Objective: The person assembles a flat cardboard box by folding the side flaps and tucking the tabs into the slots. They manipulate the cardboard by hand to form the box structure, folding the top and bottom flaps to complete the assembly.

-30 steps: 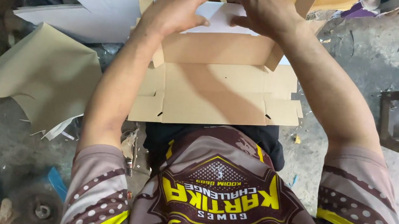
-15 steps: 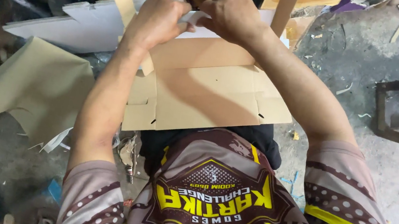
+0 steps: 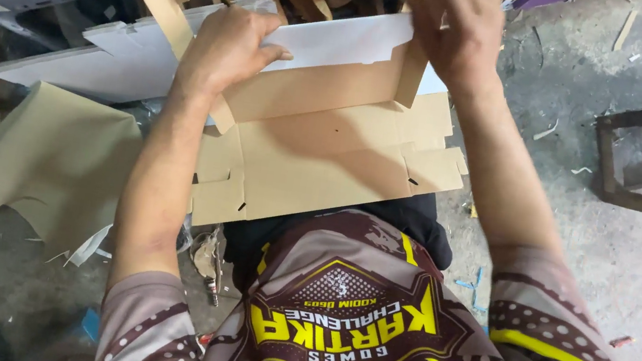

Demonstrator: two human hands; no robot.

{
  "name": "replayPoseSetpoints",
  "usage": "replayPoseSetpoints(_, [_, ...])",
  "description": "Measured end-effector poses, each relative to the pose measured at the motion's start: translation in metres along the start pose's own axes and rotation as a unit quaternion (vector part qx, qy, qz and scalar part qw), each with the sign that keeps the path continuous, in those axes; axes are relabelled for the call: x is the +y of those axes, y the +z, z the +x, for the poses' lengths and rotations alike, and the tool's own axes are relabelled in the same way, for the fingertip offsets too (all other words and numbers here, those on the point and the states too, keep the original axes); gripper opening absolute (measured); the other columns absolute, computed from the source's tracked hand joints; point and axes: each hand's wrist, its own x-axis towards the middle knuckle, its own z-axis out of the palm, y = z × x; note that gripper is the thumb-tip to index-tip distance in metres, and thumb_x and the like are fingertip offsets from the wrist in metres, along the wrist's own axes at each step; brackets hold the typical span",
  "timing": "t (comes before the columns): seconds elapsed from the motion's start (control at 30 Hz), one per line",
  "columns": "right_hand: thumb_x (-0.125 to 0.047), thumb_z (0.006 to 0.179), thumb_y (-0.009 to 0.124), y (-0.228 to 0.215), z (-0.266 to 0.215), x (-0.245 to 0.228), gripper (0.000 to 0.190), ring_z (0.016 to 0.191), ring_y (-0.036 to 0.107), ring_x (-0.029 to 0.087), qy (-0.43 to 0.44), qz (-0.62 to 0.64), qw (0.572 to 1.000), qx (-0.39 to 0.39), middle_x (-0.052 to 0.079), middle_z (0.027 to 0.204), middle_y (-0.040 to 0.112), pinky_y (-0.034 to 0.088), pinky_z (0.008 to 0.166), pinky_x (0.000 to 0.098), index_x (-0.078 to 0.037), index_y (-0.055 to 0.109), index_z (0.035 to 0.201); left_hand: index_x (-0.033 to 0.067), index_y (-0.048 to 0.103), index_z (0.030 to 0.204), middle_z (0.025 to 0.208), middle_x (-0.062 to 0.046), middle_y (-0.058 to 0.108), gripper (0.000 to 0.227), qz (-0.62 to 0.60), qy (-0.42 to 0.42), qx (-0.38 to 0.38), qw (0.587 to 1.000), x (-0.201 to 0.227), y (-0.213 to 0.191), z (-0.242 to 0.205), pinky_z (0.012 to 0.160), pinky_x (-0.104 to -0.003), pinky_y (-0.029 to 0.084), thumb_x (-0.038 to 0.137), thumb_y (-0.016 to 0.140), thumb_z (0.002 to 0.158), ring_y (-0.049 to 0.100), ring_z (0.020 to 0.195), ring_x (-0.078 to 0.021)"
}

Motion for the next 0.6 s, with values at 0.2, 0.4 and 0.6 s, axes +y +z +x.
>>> replayPoseSetpoints(0.2, [-0.041, 0.099, 0.076, 0.024, -0.060, 0.019, 0.047, 0.102, 0.054, 0.015, 0.388, 0.395, 0.829, 0.078, 0.006, 0.117, 0.056, 0.048, 0.088, 0.0277, -0.010, 0.050, 0.123, 0.0076, 0.054, 0.081, 0.064, -0.013, 0.058, 0.050, 0.012, 0.018, 0.007, 1.000, -0.008, 0.009, 0.005, 0.056, -0.049, 0.039, 0.043, 0.085, 0.096, 0.056, 0.063, -0.0402])
replayPoseSetpoints(0.4, [-0.035, 0.093, 0.076, 0.038, -0.061, 0.014, 0.022, 0.088, 0.060, 0.009, 0.533, 0.413, 0.738, -0.027, -0.005, 0.092, 0.066, 0.044, 0.078, 0.0205, -0.015, 0.076, 0.100, 0.0083, 0.055, 0.079, 0.067, -0.013, 0.060, 0.047, 0.015, -0.017, -0.012, 1.000, 0.004, 0.003, 0.005, 0.057, -0.049, 0.039, 0.044, 0.082, 0.094, 0.056, 0.066, -0.0382])
replayPoseSetpoints(0.6, [-0.026, 0.100, 0.073, 0.043, -0.066, 0.014, 0.012, 0.089, 0.058, 0.007, 0.465, 0.427, 0.775, -0.039, -0.006, 0.091, 0.065, 0.043, 0.079, 0.0207, -0.014, 0.074, 0.101, 0.0066, 0.063, 0.092, 0.085, -0.017, 0.070, 0.037, -0.021, -0.045, -0.101, 0.994, 0.045, -0.023, 0.020, 0.067, -0.050, 0.044, 0.042, 0.074, 0.095, 0.065, 0.083, -0.0418])
